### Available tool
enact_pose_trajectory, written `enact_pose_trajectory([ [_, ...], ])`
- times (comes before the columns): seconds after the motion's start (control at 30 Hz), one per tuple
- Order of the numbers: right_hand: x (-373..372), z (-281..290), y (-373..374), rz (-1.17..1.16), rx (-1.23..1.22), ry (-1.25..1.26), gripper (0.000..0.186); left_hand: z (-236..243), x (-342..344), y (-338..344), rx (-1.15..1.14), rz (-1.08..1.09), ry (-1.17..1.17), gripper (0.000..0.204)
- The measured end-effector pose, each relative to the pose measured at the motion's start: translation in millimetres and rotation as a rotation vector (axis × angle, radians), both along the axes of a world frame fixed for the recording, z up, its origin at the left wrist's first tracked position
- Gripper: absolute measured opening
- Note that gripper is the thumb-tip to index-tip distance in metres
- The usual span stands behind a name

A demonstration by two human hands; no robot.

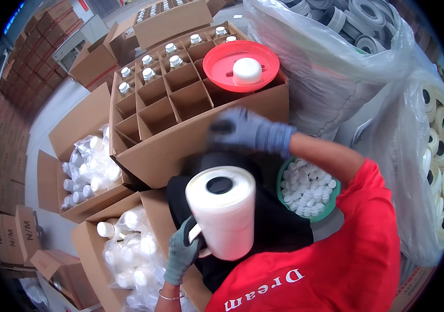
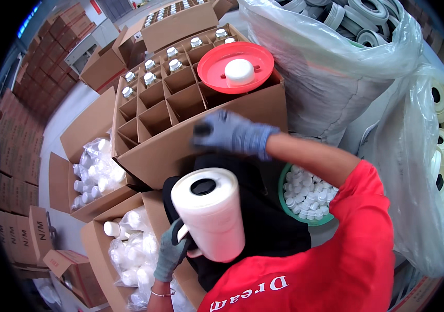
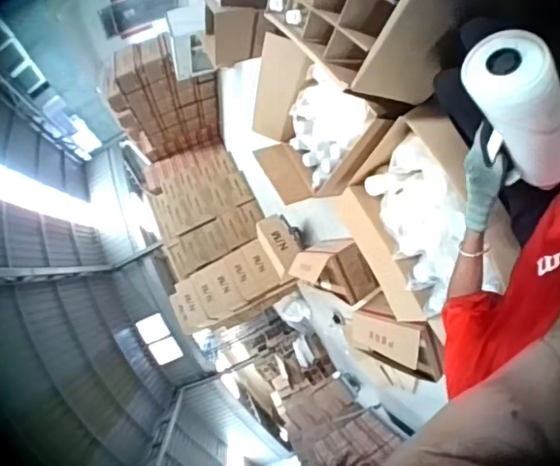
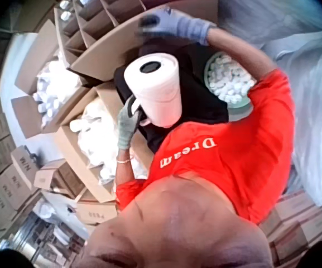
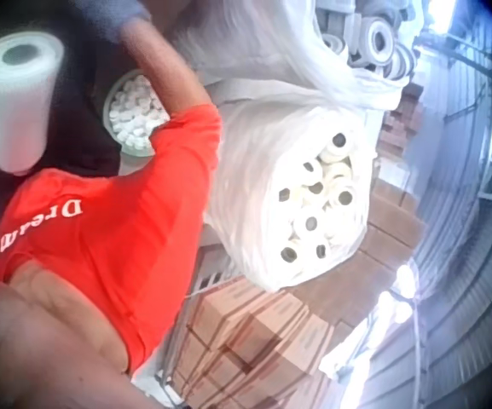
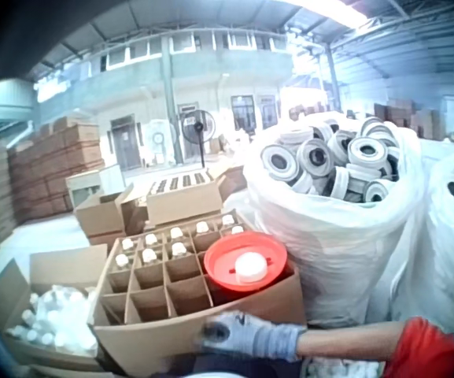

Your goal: The person assembles components for a large white insulated bottle by hand, wraps the finished bottle in a plastic bag, and then moves cardboard boxes containing various bottle parts in a warehouse.

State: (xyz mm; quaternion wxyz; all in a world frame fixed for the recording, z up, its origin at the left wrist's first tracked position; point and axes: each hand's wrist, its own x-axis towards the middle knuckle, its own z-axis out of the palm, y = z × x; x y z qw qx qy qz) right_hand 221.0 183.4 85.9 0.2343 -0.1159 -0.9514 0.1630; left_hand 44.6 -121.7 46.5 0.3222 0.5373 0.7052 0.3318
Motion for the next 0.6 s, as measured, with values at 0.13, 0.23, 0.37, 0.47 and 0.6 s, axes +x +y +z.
enact_pose_trajectory([
  [0.13, 3.1, -10.7, 138.2, -0.443, 0.355, -0.021, 0.041, -46.0, -13.0, -32.6, -0.168, 0.271, -0.608, 0.046],
  [0.23, 22.0, -30.1, 201.4, -0.523, 0.285, -0.088, 0.053, -28.6, -15.5, -9.9, 0.011, 0.22, -0.691, 0.03],
  [0.37, 3.1, 38.3, 113.0, -0.245, 0.175, 0.387, 0.06, -15.3, -20.1, 18.8, 0.305, 0.352, -0.138, 0.03],
  [0.47, 38.0, 79.4, 8.9, 0.079, 0.257, 0.471, 0.066, -8.3, -28.3, 47.6, 0.355, 0.304, -0.292, 0.008],
  [0.6, 41.0, 41.2, -47.7, 0.286, 0.319, 0.24, 0.061, 0.5, -5.6, 65.9, 0.359, 0.26, -0.207, 0.008],
])
